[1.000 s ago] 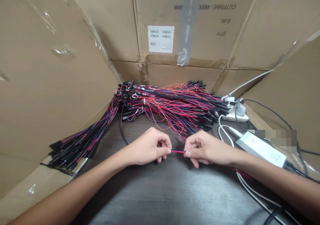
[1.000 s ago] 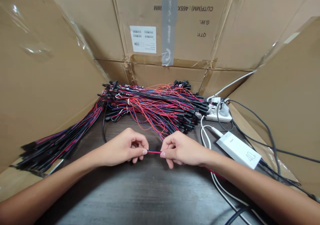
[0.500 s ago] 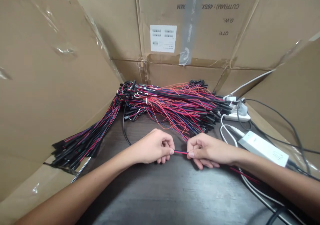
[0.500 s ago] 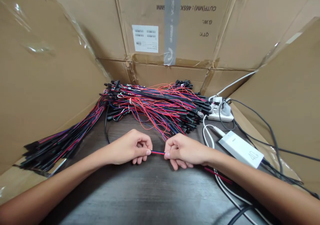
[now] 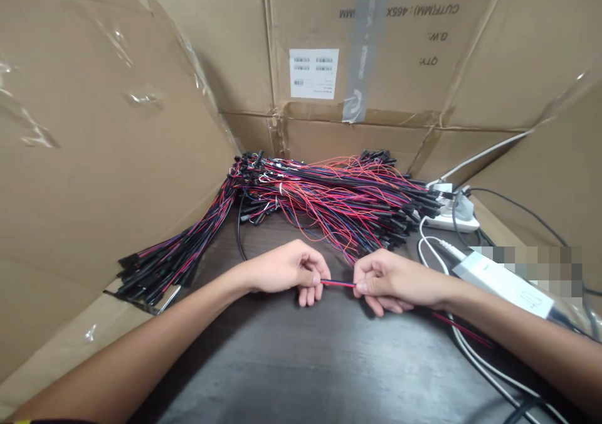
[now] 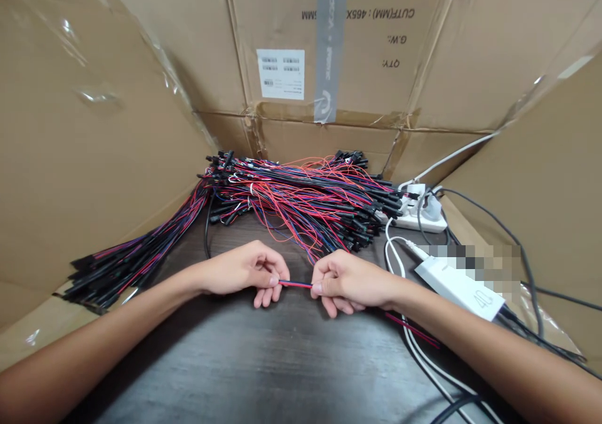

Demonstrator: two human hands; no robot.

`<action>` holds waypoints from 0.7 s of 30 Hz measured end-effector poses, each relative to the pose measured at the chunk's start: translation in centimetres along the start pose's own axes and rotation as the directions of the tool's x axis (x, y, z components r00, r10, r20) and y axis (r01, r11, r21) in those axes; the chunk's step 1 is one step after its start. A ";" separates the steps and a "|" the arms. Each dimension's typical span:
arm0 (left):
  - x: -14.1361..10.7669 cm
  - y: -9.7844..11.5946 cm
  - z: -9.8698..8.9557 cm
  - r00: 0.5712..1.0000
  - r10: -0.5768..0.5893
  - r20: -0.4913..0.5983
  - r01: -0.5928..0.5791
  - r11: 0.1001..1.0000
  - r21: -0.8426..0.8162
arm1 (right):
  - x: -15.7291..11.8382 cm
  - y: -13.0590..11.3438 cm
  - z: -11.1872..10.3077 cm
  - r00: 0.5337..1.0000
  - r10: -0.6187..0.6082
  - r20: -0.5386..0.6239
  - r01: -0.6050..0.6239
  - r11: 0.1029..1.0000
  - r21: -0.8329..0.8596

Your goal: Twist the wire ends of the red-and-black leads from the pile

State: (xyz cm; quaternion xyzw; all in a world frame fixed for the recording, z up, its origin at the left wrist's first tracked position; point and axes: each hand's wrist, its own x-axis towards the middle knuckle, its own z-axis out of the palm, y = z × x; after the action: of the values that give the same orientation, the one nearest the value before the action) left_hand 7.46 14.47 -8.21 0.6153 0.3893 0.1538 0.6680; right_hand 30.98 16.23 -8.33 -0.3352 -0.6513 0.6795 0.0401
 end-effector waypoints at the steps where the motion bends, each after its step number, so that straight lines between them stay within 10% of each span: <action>1: 0.0 -0.1 0.0 1.000 0.000 0.009 0.000 1.000 -0.019 | 0.0 0.0 0.0 1.000 -0.004 0.006 0.004 1.000 0.010; 21: -0.1 -0.9 -1.4 0.988 0.043 0.148 -0.038 0.999 -0.038 | 0.3 0.1 -0.1 0.999 0.003 0.049 -0.006 0.999 0.046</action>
State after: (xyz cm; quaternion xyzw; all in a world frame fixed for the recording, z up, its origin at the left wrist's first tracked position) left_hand 6.13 15.22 -8.91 0.6211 0.3230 0.1278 0.7026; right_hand 30.82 16.40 -8.56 -0.3191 -0.6355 0.7024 0.0304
